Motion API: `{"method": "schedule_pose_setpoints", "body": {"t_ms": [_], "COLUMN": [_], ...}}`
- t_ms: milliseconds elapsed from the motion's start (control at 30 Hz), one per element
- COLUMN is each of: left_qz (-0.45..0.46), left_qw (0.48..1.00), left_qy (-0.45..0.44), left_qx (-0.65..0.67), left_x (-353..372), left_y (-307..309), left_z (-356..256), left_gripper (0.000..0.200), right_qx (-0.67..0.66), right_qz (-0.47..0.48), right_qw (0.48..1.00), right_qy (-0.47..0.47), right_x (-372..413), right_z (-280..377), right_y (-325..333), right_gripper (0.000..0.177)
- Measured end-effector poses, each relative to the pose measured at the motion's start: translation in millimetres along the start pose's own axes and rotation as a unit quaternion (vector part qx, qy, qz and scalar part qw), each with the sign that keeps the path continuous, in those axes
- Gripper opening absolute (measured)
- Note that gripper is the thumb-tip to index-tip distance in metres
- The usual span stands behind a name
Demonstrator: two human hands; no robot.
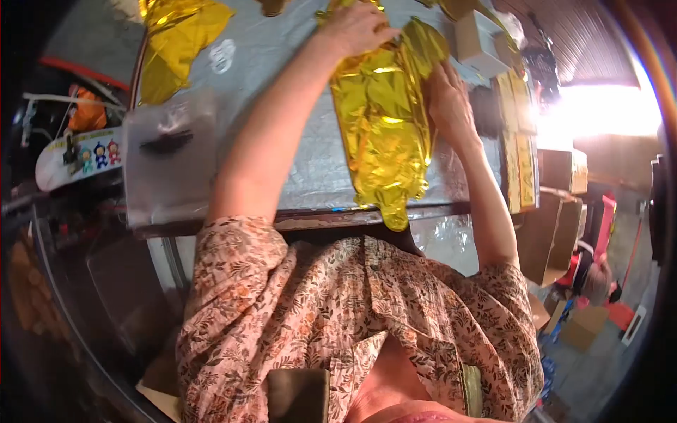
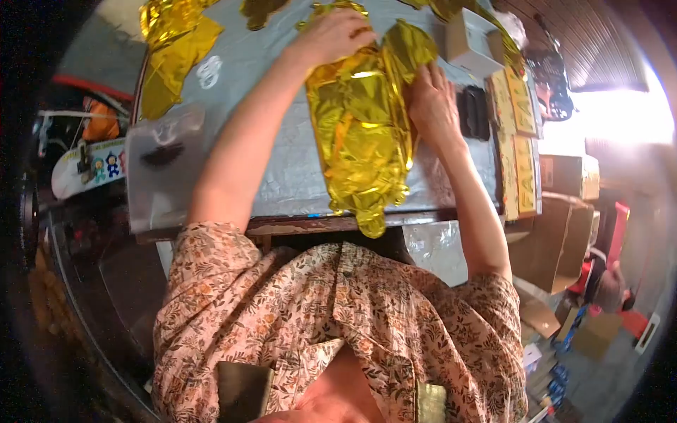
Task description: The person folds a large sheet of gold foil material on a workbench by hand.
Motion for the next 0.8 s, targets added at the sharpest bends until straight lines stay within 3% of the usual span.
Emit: {"method": "schedule_pose_setpoints", "body": {"t_ms": [33, 67, 133, 167, 300, 400, 667, 800], "left_qz": [-0.005, 0.068, 0.06, 0.01, -0.008, 0.025, 0.031, 0.021], "left_qw": [1.0, 0.997, 0.994, 0.996, 0.996, 0.995, 0.984, 0.991], "left_qy": [0.011, 0.045, 0.093, 0.092, 0.082, 0.091, 0.167, 0.131], "left_qx": [0.004, 0.0, -0.01, -0.004, -0.018, -0.039, -0.049, -0.025], "left_x": [0.4, -2.1, 3.0, 13.2, 15.1, 16.8, 18.9, 21.6], "left_y": [-1.6, -6.6, -18.4, -13.3, -12.0, -12.5, -7.1, -10.7], "left_z": [2.9, 0.7, 3.6, -1.1, -4.1, -6.7, -28.0, -25.6], "left_gripper": [0.052, 0.051, 0.063, 0.061, 0.06, 0.057, 0.08, 0.081], "right_qx": [-0.031, -0.044, -0.056, -0.056, -0.059, -0.052, -0.076, -0.081], "right_qz": [0.006, 0.003, -0.011, -0.008, -0.022, -0.039, -0.042, -0.04], "right_qw": [0.999, 0.999, 0.998, 0.998, 0.998, 0.998, 0.996, 0.995], "right_qy": [0.013, 0.009, 0.009, 0.004, -0.008, -0.003, -0.024, -0.049], "right_x": [-1.2, -1.1, 3.0, 5.2, 7.3, 6.1, 5.4, 5.0], "right_z": [0.7, -5.1, -14.6, -9.9, -13.4, -17.7, -21.3, -26.2], "right_y": [2.0, -1.6, -7.5, -4.8, -5.6, -4.1, -6.7, -7.7], "right_gripper": [0.042, 0.044, 0.049, 0.05, 0.054, 0.056, 0.048, 0.048]}}
Point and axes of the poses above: each hand's wrist, its own x-axis away from the middle knuckle, its own y-axis out of the back of the hand, z = x × y, the point moved 9 cm from there along -x, towards the middle knuckle, and after that the axes turned 8 degrees about z, right-handed, at the moved point
